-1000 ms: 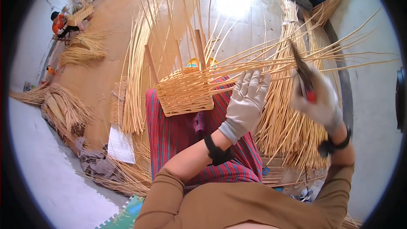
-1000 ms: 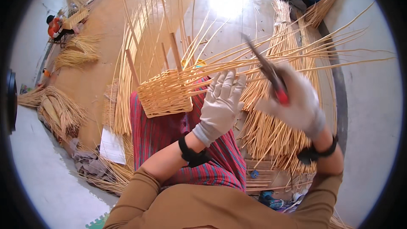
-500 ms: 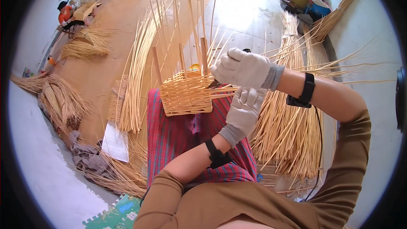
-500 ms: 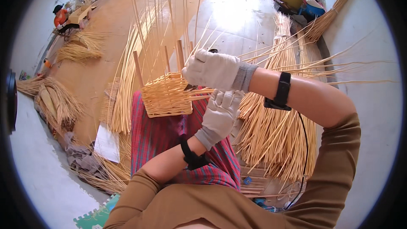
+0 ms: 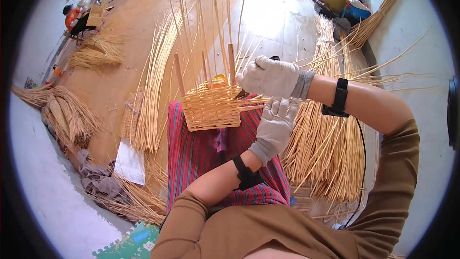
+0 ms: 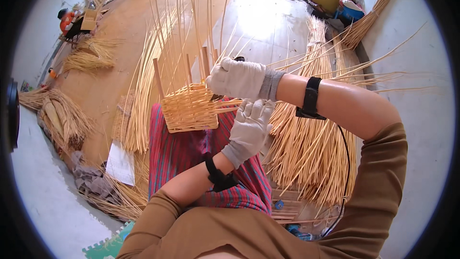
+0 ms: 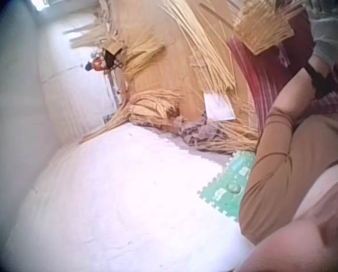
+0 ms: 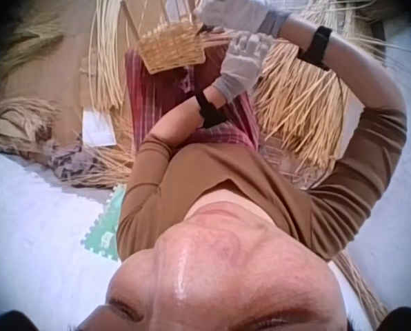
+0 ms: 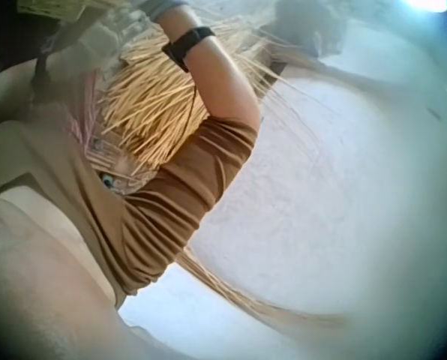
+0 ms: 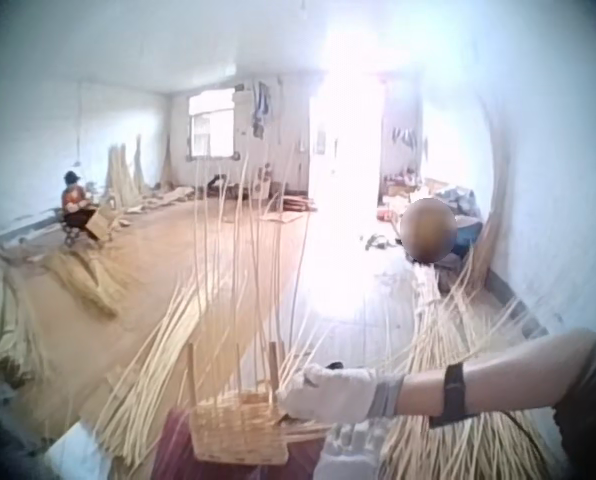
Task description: Weaving a small rectangular basket from long plant fibers.
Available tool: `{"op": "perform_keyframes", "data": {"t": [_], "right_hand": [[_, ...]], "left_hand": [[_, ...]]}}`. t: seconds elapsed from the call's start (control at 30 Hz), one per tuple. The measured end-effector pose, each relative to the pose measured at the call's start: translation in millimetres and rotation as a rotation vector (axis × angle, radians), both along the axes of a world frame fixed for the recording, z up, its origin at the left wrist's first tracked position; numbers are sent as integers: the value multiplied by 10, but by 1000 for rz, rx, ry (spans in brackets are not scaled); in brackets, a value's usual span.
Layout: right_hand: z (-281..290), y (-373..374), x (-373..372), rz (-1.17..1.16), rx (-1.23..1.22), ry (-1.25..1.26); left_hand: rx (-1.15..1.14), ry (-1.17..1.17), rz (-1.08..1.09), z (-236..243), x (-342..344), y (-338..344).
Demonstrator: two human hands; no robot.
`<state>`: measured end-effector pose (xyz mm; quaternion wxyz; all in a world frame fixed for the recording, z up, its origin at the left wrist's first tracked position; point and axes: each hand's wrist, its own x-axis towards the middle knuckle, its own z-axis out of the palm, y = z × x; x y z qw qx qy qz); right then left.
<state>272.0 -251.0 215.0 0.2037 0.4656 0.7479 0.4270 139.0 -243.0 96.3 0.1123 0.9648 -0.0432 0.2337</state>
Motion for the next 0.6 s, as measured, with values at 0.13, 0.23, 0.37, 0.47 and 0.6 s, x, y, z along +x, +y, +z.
{"op": "perform_keyframes", "data": {"t": [0.13,0.23,0.37,0.47,0.6], "right_hand": [[-36,-2,32,-64,-45,80],[-48,31,71,-201,-174,247],[-24,-67,-55,-573,-212,376],[53,-264,-102,-758,39,483],[61,-764,-335,-419,563,844]], "left_hand": [[-6,-20,13,-11,42,-34],[-23,-48,27,-4,37,-62],[-144,28,-38,23,7,-26],[-56,-52,-67,-102,25,43],[40,-163,-43,-148,14,113]]}}
